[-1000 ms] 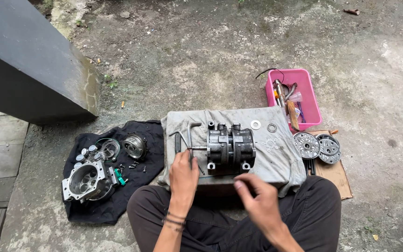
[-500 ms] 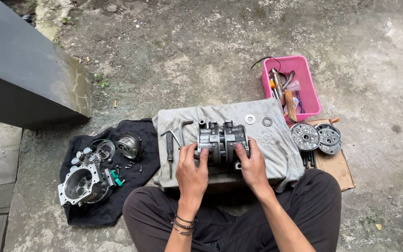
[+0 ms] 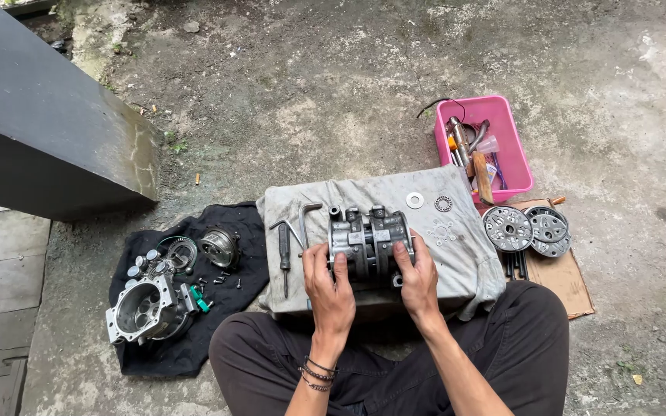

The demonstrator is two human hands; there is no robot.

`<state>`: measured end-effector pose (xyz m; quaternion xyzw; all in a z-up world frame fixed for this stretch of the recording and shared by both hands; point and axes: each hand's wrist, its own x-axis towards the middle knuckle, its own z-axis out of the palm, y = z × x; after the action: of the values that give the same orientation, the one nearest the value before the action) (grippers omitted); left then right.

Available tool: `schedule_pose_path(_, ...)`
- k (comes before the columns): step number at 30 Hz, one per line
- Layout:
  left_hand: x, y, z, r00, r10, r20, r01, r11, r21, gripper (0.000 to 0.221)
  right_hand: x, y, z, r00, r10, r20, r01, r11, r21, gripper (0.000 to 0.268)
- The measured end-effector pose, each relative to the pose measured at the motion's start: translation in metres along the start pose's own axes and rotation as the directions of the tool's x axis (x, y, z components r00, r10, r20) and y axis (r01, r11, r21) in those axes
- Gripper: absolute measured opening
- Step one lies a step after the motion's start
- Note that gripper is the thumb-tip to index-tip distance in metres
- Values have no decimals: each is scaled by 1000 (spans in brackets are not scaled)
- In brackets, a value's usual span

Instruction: Disassembling an automotive AC compressor by prying the housing apart and removing the internal piston assembly

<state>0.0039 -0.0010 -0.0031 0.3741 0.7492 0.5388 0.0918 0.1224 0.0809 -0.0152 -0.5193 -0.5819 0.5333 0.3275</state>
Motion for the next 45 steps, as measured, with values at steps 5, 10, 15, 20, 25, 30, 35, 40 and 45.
schedule_pose_path(5,-1,1,-1,1000,21,18,-20,1000,-19,39,-3,4,0,998,-64,-9,65,987,145,63)
schedule_pose_path(10,0,1,2,999,-12,53,16,996,-89,43,-2,9,-6,994,-104,-26,107,973,206,62)
schedule_pose_path(15,-1,18,1,998,-14,60,16,999,-36,45,10,24,-16,979,-199,32,179,931,318,67)
schedule_pose_path(20,7,10,-2,985,-70,160,82,994,-69,44,20,35,-15,986,-165,21,146,923,355,63)
schedule_pose_path(25,12,22,-9,970,-99,221,132,982,-138,44,23,37,-13,991,-128,30,108,921,375,66)
schedule_pose_path(30,10,11,-3,976,-124,180,154,974,-168,39,29,42,-16,988,-150,26,132,930,344,54)
schedule_pose_path(35,8,15,-2,981,-132,139,156,972,-175,37,28,38,-15,984,-177,23,157,920,360,53)
schedule_pose_path(40,6,15,-2,982,-139,125,158,974,-161,36,26,37,-17,978,-207,29,183,916,358,52)
schedule_pose_path(45,8,23,-2,988,-122,92,134,981,-138,36,32,57,-16,973,-228,37,197,902,384,53)
